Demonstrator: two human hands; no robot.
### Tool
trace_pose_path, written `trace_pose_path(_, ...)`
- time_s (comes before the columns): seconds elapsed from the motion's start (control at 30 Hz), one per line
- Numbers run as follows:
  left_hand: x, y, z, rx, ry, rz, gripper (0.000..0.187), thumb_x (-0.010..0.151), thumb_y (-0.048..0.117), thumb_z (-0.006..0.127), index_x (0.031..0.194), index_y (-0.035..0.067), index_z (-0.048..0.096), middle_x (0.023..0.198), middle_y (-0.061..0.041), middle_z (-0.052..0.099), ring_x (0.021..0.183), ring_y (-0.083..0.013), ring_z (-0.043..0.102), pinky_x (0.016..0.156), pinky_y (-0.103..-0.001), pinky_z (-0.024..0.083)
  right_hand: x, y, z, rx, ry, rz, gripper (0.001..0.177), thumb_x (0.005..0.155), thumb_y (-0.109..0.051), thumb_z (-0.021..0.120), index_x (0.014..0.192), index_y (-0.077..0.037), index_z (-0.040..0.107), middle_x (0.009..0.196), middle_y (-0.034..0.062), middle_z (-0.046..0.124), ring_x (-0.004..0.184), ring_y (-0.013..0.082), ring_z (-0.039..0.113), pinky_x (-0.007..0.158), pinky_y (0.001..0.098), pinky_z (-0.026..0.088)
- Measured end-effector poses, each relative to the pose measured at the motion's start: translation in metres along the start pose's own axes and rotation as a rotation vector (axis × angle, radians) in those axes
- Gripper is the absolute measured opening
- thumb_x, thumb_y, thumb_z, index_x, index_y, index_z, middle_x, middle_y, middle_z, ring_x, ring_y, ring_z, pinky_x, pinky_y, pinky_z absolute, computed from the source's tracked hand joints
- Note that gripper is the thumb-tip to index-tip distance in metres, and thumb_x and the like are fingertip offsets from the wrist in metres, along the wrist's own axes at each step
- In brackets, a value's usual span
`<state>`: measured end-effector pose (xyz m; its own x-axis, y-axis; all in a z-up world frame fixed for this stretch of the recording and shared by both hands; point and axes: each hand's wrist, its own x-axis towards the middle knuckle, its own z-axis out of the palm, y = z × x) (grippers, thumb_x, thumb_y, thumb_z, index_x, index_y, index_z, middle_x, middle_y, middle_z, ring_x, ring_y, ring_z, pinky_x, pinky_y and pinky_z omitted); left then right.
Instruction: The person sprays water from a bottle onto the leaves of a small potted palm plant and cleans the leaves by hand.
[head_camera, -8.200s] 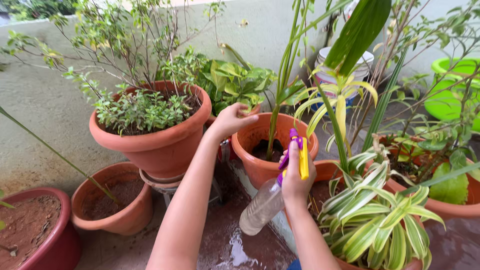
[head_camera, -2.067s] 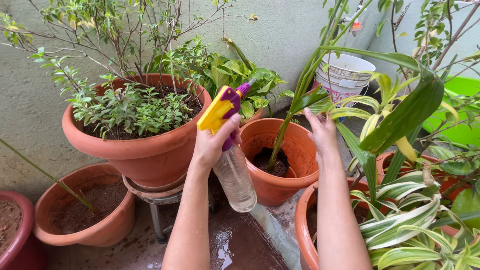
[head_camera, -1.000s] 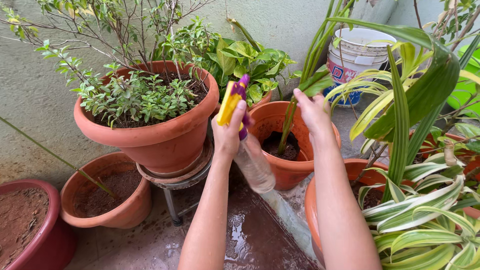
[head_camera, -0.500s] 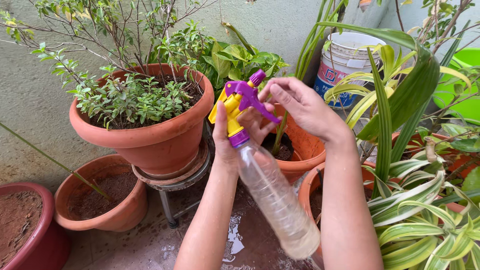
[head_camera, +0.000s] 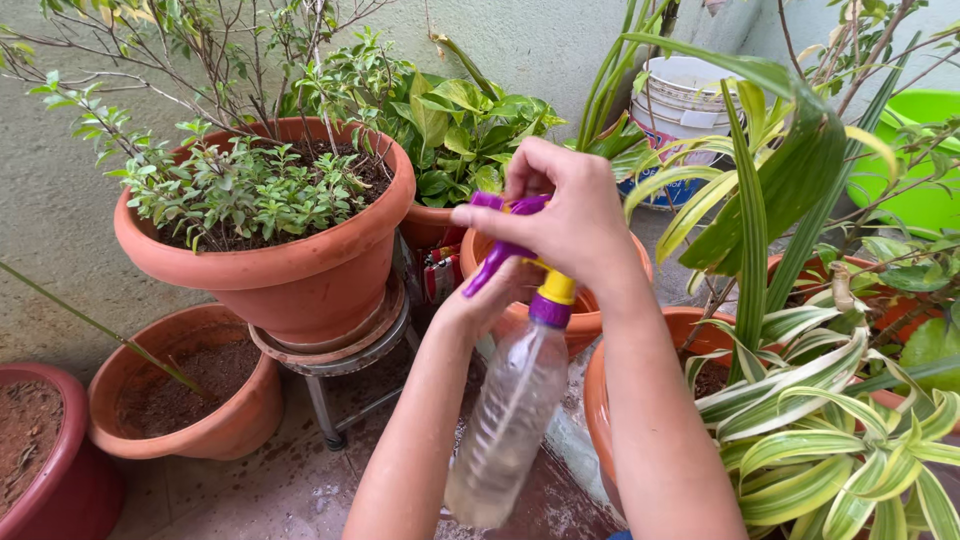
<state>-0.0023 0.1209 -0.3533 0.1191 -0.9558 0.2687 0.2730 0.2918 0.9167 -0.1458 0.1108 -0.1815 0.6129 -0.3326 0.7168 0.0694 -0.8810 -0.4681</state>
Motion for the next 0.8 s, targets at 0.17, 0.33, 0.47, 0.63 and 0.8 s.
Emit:
trace_pose_path(0.17, -0.011, 0.025, 0.002, 0.319, 0.082, -0.111, 0.064, 0.105, 0.052, 0.047, 0.131, -0.003, 0.066, 0.113, -0.013, 0.073, 0.104, -0.0231, 0.069, 0.097, -0.04, 0.054, 0.0, 0.027, -0.008, -0.264, 0.295, 0.002, 0.041, 0.077, -0.031, 0.096, 0.072, -0.007, 0.063, 0.068, 0.0015, 0.064, 0.059, 0.012, 0.061, 0.055, 0.0292, 0.048)
trace_pose_path(0.33, -0.025, 0.048, 0.031, 0.601, 0.077, 0.005, 0.086, 0.076, 0.054, 0.078, 0.14, 0.005, 0.048, 0.119, -0.01, 0.071, 0.11, -0.0196, 0.071, 0.094, -0.035, 0.056, -0.004, 0.053, -0.026, -0.373, 0.556, 0.098, 0.043, 0.085, -0.031, 0.096, 0.076, -0.006, 0.063, 0.068, 0.0009, 0.064, 0.06, 0.011, 0.06, 0.056, 0.0284, 0.048)
trace_pose_path(0.47, -0.026, 0.053, 0.045, 0.977, 0.098, 0.16, 0.089, 0.064, 0.05, 0.09, 0.13, 0.0, 0.059, 0.117, -0.015, 0.072, 0.108, -0.021, 0.07, 0.094, -0.035, 0.054, -0.005, 0.063, -0.027, -0.366, 0.521, 0.124, 0.044, 0.084, -0.033, 0.097, 0.078, -0.004, 0.064, 0.069, 0.002, 0.064, 0.061, 0.0123, 0.059, 0.058, 0.0287, 0.049)
trace_pose_path(0.63, -0.023, 0.036, 0.034, 0.838, 0.086, -0.013, 0.076, 0.069, 0.049, 0.088, 0.121, 0.0, 0.063, 0.11, -0.015, 0.075, 0.104, -0.022, 0.073, 0.095, -0.037, 0.056, -0.002, 0.078, -0.043, 0.606, 0.0, 0.338, 0.063, 0.086, -0.05, 0.086, 0.12, -0.001, 0.068, 0.106, 0.0061, 0.074, 0.092, 0.01, 0.069, 0.084, 0.0256, 0.057)
trace_pose_path(0.8, -0.017, 0.014, 0.024, 0.119, -0.21, -0.024, 0.067, 0.08, 0.044, 0.083, 0.128, 0.003, 0.061, 0.118, -0.01, 0.069, 0.109, -0.0175, 0.066, 0.104, -0.037, 0.051, -0.013, 0.086, -0.039, 1.03, -0.171, 0.326, 0.106, 0.079, -0.057, 0.085, 0.156, -0.006, 0.032, 0.133, 0.0162, 0.062, 0.116, 0.0189, 0.067, 0.095, 0.0363, 0.059)
